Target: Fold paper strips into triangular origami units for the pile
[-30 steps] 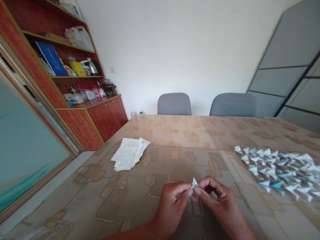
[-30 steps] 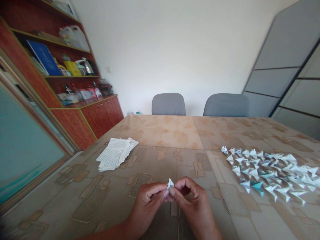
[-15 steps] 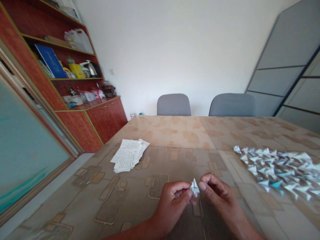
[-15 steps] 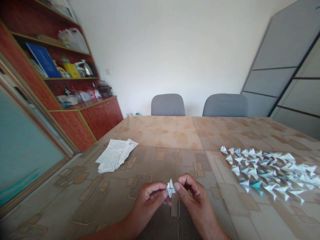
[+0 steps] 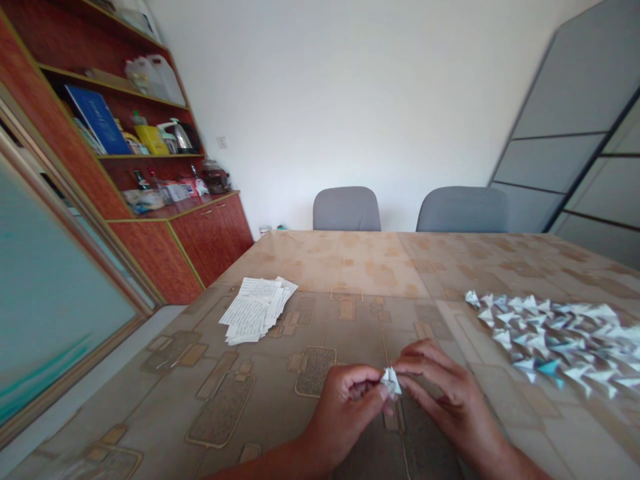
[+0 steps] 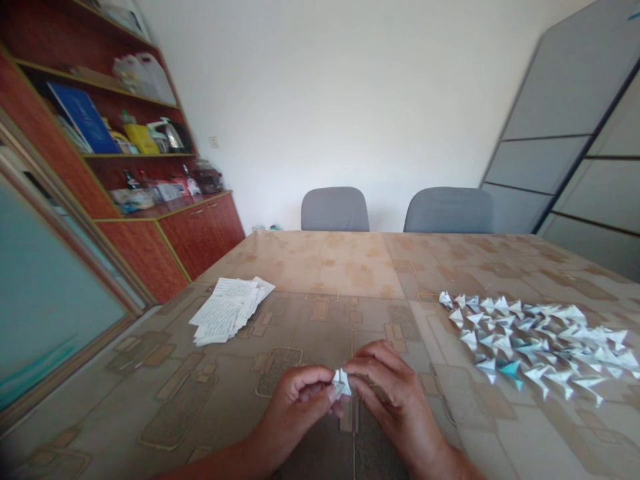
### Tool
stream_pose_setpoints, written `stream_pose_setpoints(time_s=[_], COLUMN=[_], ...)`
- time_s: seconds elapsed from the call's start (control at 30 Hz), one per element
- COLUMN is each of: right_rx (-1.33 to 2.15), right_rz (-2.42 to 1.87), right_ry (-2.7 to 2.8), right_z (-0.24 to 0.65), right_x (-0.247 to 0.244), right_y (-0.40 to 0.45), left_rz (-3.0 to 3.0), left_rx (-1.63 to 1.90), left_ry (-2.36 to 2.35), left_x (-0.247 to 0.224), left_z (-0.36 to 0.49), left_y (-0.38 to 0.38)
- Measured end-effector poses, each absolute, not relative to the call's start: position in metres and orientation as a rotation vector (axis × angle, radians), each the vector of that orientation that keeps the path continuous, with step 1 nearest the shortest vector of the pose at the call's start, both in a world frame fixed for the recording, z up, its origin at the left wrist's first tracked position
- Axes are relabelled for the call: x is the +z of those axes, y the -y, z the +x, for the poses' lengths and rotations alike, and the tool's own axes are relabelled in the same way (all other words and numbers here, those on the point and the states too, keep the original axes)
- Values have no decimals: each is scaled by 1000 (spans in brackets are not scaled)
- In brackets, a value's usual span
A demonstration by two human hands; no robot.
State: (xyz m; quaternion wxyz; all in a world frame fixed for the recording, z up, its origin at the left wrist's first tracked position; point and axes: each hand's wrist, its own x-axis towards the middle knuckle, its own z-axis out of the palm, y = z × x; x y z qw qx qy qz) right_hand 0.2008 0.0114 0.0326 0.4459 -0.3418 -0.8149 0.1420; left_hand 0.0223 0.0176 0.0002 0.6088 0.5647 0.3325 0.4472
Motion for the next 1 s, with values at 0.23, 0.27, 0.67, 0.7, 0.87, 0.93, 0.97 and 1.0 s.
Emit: stream_pose_setpoints(time_s=[0.23,0.27,0.67,0.7,0.87,0.93,0.97,1.0], right_rx=[197,189,385,391,332,310,306,306], right_rz=[-819,-813,-849,-849,-853,-848,-844,-843], right_ry=[2109,2115,2124,2125,2120,2118,2118,2119], right_z=[202,202,197,197,195,195,195,195], right_x=[35,35,40,41,40,38,37,36], right_y=[-10,-9,-3,-3,-5,-6,-7,-7], left_rz=[1601,1642,1560,1548,1462,1443,1433,1425], left_rx=[1030,1034,1164,1170,1152,1141,1137,1132], left_ry=[-896,-917,-995,-990,-947,-953,-958,-961], left_x=[4,5,10,10,8,9,9,9], left_z=[19,19,21,21,22,22,21,21], left_y=[-16,-15,-13,-14,-14,-13,-13,-12])
